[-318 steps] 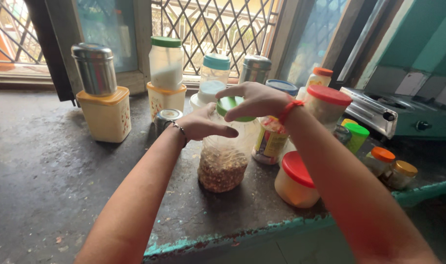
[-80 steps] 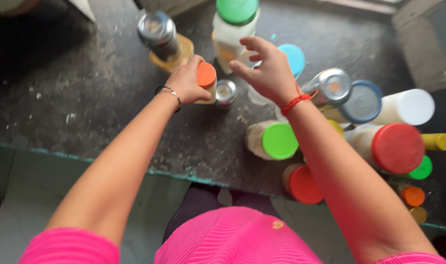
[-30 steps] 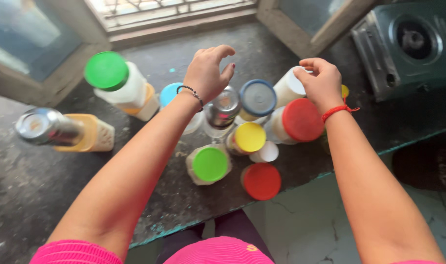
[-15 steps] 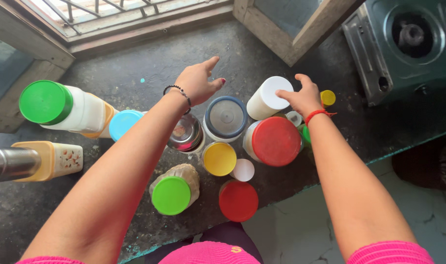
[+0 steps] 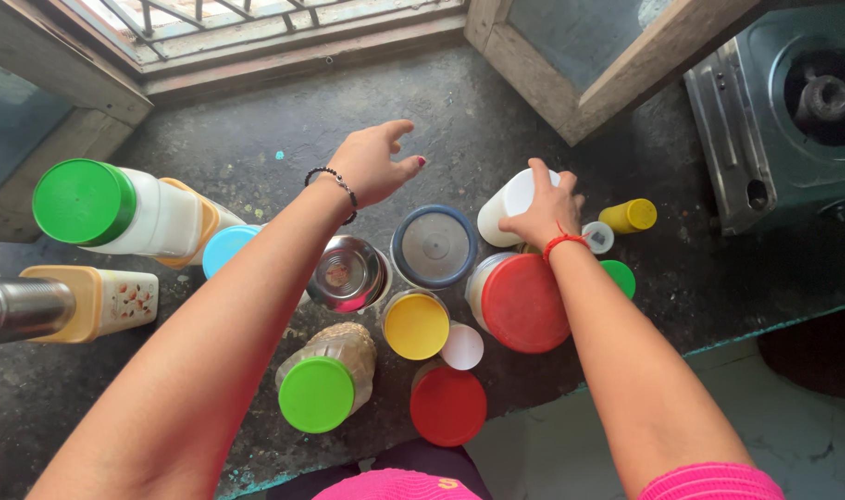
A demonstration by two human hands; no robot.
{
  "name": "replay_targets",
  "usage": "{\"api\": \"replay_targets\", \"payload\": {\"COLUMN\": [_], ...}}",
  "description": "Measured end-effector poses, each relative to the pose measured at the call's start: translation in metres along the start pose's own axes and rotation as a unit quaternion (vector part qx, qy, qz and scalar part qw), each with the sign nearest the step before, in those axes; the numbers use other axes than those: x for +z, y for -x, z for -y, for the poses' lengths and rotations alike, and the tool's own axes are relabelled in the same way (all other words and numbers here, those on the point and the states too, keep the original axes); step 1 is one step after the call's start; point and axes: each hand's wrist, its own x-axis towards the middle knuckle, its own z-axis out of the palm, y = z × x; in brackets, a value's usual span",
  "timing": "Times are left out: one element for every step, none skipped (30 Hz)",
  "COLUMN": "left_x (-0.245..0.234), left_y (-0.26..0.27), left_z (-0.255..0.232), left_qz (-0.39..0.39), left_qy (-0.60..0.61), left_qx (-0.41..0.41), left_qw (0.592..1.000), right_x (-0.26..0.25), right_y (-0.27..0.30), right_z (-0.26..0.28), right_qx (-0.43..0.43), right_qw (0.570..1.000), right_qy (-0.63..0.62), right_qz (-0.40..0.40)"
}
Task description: The person stands at a kitchen counter with many open plastic jars, bottles and containers scattered with their lids. The person matches each lid to its container, presses lids on securely, and carries closed containers one at a time to a wall shelf, stacking them there.
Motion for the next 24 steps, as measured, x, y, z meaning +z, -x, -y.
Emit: {"api": "replay_targets", "payload": {"left_x": [-0.001,-0.001,-0.002,-0.003,-0.005,-0.005,-0.006,-0.007,-0.008,-0.011,-0.014,-0.017,-0.022,-0.026,-0.029,-0.033,-0.038,-0.042,-0.045,-0.048,-0.049,-0.051,-0.054,-0.056], "left_y": [0.002,0.004,0.006,0.008,0.01,0.012,0.014,0.017,0.021,0.026,0.03,0.035,0.041,0.049,0.058,0.066,0.072,0.08,0.088,0.098,0.109,0.118,0.125,0.132], "left_z": [-0.001,-0.002,-0.003,-0.006,-0.009,-0.013,-0.017,-0.022,-0.027,-0.032,-0.037,-0.042,-0.048,-0.054,-0.06,-0.067,-0.075,-0.083,-0.09,-0.096,-0.1,-0.102,-0.104,-0.105], "left_qz": [-0.013,-0.026,-0.038,-0.041,-0.043,-0.045,-0.05,-0.054,-0.057,-0.075,-0.091,-0.108,-0.135,-0.161,-0.184,-0.22,-0.257,-0.293,-0.278,-0.263,-0.245,-0.198,-0.148,-0.095], "left_qy": [0.004,0.008,0.012,0.021,0.03,0.038,0.051,0.064,0.077,0.067,0.058,0.049,0.023,-0.003,-0.028,-0.098,-0.167,-0.233,-0.239,-0.245,-0.25,-0.185,-0.121,-0.057], "left_qx": [0.007,0.015,0.023,0.021,0.02,0.018,0.026,0.034,0.043,0.07,0.097,0.124,0.159,0.192,0.225,0.254,0.285,0.313,0.331,0.349,0.365,0.343,0.321,0.295], "left_qw": [1.0,1.0,0.999,0.999,0.998,0.998,0.997,0.996,0.994,0.992,0.989,0.985,0.978,0.968,0.957,0.937,0.908,0.873,0.87,0.866,0.863,0.899,0.928,0.949], "right_x": [-0.003,-0.006,-0.011,-0.016,-0.023,-0.03,-0.038,-0.046,-0.053,-0.06,-0.068,-0.076,-0.086,-0.096,-0.105,-0.113,-0.121,-0.13,-0.141,-0.15,-0.155,-0.161,-0.17,-0.177], "right_y": [0.0,0.0,0.0,-0.002,-0.006,-0.009,-0.011,-0.011,-0.008,-0.004,0.001,0.011,0.022,0.033,0.048,0.066,0.085,0.103,0.12,0.137,0.154,0.168,0.18,0.192], "right_z": [0.0,-0.001,-0.004,-0.006,-0.008,-0.01,-0.012,-0.014,-0.014,-0.011,-0.006,-0.001,0.007,0.018,0.027,0.035,0.043,0.049,0.054,0.057,0.06,0.062,0.062,0.06], "right_qx": [-0.012,-0.025,-0.037,-0.051,-0.065,-0.08,-0.106,-0.132,-0.156,-0.163,-0.169,-0.176,-0.152,-0.127,-0.099,-0.11,-0.122,-0.134,-0.182,-0.228,-0.271,-0.245,-0.22,-0.195], "right_qw": [1.0,0.999,0.997,0.994,0.99,0.985,0.975,0.963,0.949,0.932,0.911,0.887,0.864,0.83,0.785,0.782,0.777,0.771,0.778,0.782,0.785,0.794,0.801,0.808], "right_qy": [-0.01,-0.02,-0.029,-0.042,-0.056,-0.069,-0.09,-0.111,-0.133,-0.185,-0.236,-0.286,-0.391,-0.491,-0.584,-0.596,-0.607,-0.617,-0.6,-0.58,-0.557,-0.556,-0.556,-0.556], "right_qz": [-0.019,-0.038,-0.057,-0.084,-0.11,-0.137,-0.171,-0.205,-0.24,-0.266,-0.292,-0.317,-0.277,-0.233,-0.183,-0.147,-0.114,-0.081,-0.046,-0.011,0.026,0.024,0.02,0.017]}}
